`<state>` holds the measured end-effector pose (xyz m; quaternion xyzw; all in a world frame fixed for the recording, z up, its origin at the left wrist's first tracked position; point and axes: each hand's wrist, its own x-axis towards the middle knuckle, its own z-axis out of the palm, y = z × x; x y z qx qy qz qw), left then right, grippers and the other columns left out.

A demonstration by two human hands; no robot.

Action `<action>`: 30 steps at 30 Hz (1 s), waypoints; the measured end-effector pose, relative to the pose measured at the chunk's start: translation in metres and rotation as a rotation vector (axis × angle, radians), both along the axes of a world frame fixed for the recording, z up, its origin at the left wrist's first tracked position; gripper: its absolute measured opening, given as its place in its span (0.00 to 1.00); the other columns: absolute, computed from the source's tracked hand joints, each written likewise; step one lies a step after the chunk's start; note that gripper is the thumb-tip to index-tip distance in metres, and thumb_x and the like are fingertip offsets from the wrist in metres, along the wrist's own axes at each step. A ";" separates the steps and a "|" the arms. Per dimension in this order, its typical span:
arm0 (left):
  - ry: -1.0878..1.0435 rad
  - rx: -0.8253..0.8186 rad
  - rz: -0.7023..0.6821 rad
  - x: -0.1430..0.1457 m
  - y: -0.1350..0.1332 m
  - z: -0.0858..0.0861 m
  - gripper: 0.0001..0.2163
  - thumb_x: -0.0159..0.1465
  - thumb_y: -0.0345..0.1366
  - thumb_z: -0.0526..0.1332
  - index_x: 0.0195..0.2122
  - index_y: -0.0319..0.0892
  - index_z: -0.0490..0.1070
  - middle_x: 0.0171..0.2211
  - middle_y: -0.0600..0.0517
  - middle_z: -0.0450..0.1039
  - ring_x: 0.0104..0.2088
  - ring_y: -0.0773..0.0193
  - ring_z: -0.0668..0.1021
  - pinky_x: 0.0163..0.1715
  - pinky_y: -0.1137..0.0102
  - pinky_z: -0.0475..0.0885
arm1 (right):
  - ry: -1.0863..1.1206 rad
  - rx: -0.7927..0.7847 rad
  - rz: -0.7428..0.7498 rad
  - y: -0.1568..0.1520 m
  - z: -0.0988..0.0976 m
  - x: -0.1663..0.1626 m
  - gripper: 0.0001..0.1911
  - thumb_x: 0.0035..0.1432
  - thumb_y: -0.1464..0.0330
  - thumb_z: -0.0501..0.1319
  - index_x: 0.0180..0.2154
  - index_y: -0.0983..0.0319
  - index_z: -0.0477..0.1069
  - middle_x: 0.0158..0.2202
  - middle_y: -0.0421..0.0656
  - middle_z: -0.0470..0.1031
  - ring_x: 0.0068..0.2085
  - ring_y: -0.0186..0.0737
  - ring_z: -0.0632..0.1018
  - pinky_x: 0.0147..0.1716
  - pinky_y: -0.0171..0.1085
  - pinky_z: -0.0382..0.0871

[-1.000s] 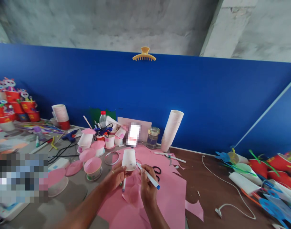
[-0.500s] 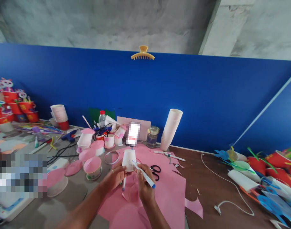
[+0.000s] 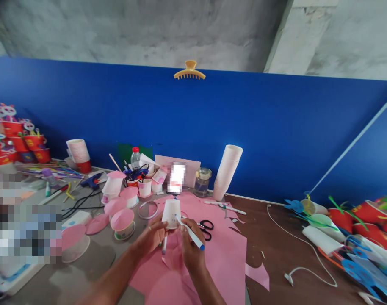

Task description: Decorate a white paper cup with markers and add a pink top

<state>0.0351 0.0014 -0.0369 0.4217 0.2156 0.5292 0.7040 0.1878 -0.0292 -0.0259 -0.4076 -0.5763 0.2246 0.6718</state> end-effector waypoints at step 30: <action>-0.019 -0.027 -0.006 0.000 0.001 -0.003 0.22 0.57 0.37 0.66 0.53 0.42 0.72 0.45 0.43 0.79 0.50 0.51 0.78 0.53 0.60 0.66 | 0.080 -0.058 0.015 -0.001 -0.006 0.001 0.17 0.62 0.54 0.60 0.38 0.61 0.76 0.34 0.47 0.79 0.33 0.43 0.80 0.32 0.40 0.77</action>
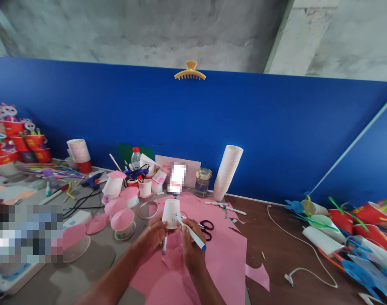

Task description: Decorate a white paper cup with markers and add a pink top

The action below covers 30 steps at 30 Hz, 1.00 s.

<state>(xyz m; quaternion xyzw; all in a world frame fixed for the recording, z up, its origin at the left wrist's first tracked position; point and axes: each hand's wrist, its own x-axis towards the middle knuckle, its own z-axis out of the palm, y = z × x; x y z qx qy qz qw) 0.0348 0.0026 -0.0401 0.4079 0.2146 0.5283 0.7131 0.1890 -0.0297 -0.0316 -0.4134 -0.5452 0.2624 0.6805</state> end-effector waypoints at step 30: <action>-0.045 -0.023 0.019 0.002 -0.001 0.002 0.21 0.57 0.35 0.67 0.53 0.41 0.72 0.44 0.43 0.80 0.50 0.50 0.78 0.53 0.60 0.67 | -0.081 0.053 0.008 -0.001 0.005 0.001 0.13 0.65 0.58 0.58 0.39 0.60 0.75 0.33 0.44 0.78 0.33 0.41 0.79 0.32 0.38 0.75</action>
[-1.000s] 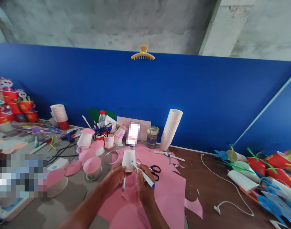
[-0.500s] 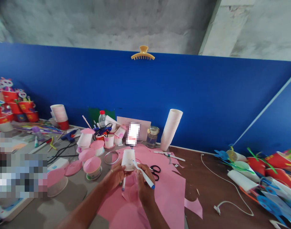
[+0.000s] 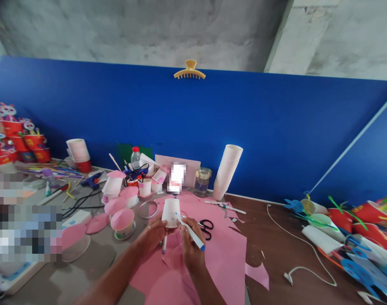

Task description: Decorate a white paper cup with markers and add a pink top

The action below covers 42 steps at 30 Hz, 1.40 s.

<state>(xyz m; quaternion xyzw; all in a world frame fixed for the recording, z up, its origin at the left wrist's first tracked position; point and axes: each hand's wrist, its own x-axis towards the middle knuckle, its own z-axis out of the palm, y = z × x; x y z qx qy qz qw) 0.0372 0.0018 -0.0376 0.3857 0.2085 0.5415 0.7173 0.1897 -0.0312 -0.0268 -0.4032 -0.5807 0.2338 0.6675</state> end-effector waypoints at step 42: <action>0.030 0.017 -0.026 -0.002 -0.002 0.005 0.21 0.58 0.36 0.65 0.54 0.42 0.72 0.46 0.43 0.79 0.52 0.50 0.78 0.53 0.59 0.68 | -0.018 0.001 -0.004 -0.002 0.005 -0.001 0.14 0.64 0.57 0.58 0.38 0.60 0.75 0.30 0.44 0.77 0.30 0.40 0.78 0.29 0.37 0.74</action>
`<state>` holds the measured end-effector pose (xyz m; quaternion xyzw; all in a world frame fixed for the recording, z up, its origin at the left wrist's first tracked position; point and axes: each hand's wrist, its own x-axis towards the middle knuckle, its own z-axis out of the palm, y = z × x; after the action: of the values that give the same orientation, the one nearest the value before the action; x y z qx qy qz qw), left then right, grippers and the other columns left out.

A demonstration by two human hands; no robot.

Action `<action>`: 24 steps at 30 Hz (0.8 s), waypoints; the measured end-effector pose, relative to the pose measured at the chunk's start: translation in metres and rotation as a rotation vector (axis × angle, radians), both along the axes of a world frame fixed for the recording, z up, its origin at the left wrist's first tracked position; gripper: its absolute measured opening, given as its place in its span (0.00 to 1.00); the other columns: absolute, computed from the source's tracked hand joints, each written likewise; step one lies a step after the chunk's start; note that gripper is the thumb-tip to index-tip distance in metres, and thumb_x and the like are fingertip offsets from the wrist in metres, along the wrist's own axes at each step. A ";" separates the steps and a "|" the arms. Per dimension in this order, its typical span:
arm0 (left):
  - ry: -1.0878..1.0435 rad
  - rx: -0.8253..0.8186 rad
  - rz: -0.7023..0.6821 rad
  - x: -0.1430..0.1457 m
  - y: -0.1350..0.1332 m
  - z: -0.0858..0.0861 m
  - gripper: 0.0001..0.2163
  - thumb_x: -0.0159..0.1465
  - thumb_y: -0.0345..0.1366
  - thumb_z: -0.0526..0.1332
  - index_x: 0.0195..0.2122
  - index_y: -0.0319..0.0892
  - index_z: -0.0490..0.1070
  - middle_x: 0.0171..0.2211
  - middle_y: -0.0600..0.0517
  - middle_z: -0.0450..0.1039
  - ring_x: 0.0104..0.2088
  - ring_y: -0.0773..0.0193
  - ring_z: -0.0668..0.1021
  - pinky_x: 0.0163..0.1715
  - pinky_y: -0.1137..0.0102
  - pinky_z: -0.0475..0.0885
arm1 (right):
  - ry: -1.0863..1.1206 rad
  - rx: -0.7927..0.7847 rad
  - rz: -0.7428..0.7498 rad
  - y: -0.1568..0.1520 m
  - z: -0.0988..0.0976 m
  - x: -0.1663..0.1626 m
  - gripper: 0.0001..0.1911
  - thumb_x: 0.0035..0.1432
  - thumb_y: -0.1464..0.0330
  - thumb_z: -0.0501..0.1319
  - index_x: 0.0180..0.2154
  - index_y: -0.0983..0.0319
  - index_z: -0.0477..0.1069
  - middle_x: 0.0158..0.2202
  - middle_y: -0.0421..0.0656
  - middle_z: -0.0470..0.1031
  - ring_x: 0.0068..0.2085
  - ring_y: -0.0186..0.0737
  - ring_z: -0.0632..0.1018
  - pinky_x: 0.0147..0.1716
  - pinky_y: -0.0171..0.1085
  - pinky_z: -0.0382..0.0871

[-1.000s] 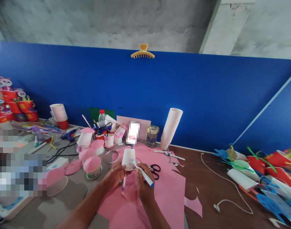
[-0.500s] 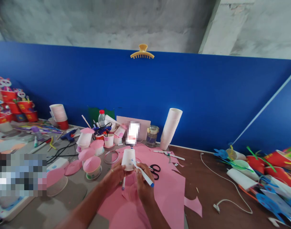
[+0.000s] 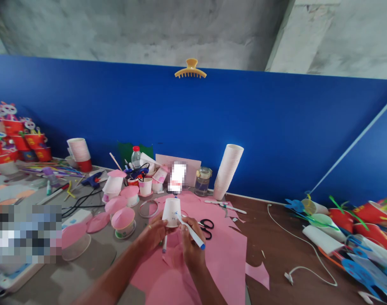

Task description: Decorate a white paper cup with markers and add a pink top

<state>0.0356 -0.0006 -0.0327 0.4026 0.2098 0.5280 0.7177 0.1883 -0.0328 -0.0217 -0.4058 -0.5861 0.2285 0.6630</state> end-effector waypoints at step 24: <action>-0.238 -0.244 0.052 -0.024 0.019 -0.012 0.13 0.59 0.43 0.67 0.37 0.37 0.76 0.36 0.44 0.81 0.40 0.54 0.82 0.51 0.58 0.71 | -0.216 -0.077 -0.201 0.030 -0.033 0.020 0.22 0.62 0.63 0.57 0.56 0.62 0.67 0.33 0.44 0.79 0.32 0.42 0.79 0.32 0.40 0.75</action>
<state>0.0117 0.0181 -0.0451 0.2415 0.1962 0.5609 0.7672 0.2081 -0.0031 -0.0544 -0.5099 -0.6014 0.1385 0.5993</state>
